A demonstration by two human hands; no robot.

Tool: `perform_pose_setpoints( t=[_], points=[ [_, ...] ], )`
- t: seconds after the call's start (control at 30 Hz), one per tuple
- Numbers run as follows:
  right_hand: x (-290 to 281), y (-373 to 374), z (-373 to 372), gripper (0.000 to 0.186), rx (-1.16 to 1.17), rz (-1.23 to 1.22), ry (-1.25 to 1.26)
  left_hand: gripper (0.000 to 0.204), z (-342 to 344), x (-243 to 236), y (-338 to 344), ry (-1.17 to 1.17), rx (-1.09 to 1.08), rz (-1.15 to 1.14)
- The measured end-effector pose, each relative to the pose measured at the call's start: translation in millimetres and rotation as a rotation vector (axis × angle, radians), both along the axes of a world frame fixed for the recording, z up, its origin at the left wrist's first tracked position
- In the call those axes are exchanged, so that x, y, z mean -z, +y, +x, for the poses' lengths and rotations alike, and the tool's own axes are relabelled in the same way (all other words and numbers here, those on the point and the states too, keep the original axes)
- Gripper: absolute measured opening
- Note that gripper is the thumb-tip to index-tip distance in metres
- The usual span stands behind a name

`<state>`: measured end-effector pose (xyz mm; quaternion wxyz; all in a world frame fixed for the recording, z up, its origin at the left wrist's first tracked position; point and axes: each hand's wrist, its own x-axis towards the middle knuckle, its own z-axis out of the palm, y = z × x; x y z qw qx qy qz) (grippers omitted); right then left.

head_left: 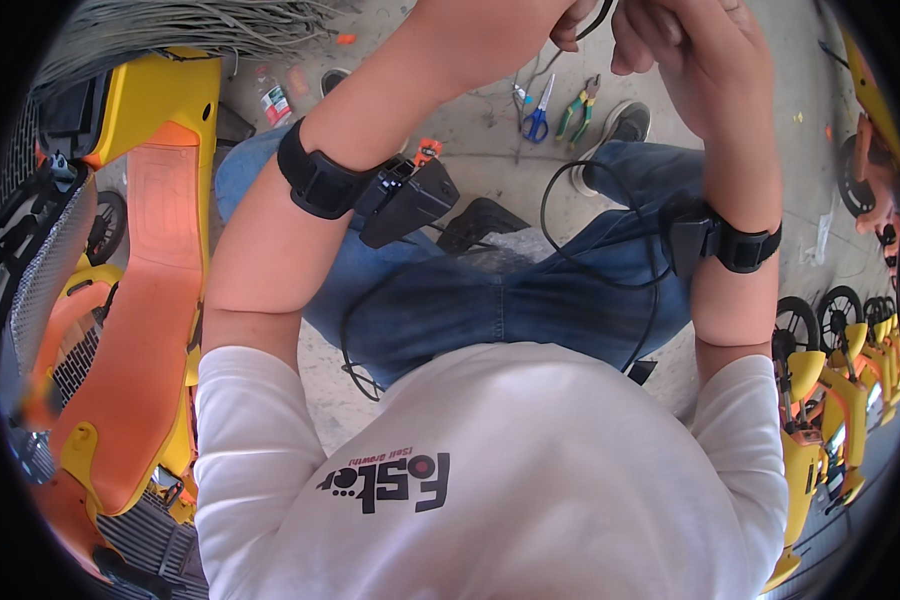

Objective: The person strips wire insulation using scissors and pliers, then twists the exposed metal strands of different wires together by hand.

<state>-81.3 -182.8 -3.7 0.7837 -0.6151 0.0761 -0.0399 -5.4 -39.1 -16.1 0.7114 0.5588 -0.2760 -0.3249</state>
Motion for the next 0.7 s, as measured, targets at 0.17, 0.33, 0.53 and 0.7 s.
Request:
perform_pose_setpoints(
  t=[0.17,0.33,0.53,0.7],
  points=[
    [6,-3,6,0.034,-0.004,0.069,0.152,0.033,10,-2,15,-0.145,-0.082,0.090],
    [75,-50,52,0.040,-0.063,-0.153,0.465,0.032,37,0,47,-0.258,-0.325,0.117],
    [325,-59,31,0.022,-0.633,-1.165,0.714,0.035,29,-18,61,-0.426,-0.410,0.439],
    [431,-2,-43,0.029,-0.180,-0.992,0.997,0.025,27,-5,66,-0.390,-0.489,0.589]
  ],
)
